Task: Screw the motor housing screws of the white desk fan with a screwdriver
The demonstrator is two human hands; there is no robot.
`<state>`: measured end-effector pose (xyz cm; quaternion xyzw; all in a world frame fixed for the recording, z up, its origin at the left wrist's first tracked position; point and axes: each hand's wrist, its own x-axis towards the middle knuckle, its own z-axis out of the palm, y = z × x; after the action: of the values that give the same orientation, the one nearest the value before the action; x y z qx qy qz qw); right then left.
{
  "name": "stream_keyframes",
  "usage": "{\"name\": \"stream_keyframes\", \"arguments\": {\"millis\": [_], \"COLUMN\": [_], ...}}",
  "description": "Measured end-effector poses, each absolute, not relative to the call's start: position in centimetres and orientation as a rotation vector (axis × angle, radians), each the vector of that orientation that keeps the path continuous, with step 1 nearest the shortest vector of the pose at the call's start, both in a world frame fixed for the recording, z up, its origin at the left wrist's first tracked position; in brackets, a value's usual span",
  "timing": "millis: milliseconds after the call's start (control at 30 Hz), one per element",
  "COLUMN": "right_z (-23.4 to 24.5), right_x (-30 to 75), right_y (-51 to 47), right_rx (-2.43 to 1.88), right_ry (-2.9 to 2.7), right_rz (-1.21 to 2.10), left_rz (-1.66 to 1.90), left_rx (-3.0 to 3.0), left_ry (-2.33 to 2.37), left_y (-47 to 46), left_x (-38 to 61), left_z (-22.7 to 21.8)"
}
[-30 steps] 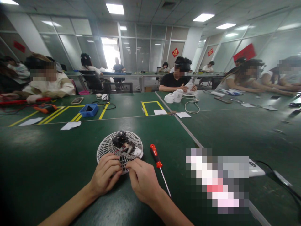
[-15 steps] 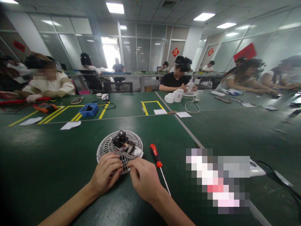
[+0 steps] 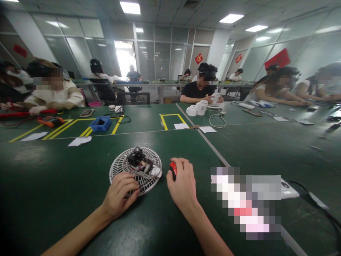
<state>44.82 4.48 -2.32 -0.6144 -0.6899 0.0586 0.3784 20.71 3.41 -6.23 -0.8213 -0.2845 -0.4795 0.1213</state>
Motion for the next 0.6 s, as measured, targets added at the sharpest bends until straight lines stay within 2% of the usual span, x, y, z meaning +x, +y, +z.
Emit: {"name": "stream_keyframes", "arguments": {"millis": [600], "right_z": [-3.5], "right_x": [45.5], "right_y": [4.8], "right_rx": [-1.862], "right_ry": [-1.96], "right_rz": [0.118], "left_rz": [-1.413], "left_rx": [-2.399], "left_ry": [-0.84], "left_y": [3.5], "left_x": [20.7], "left_z": [-6.5]}}
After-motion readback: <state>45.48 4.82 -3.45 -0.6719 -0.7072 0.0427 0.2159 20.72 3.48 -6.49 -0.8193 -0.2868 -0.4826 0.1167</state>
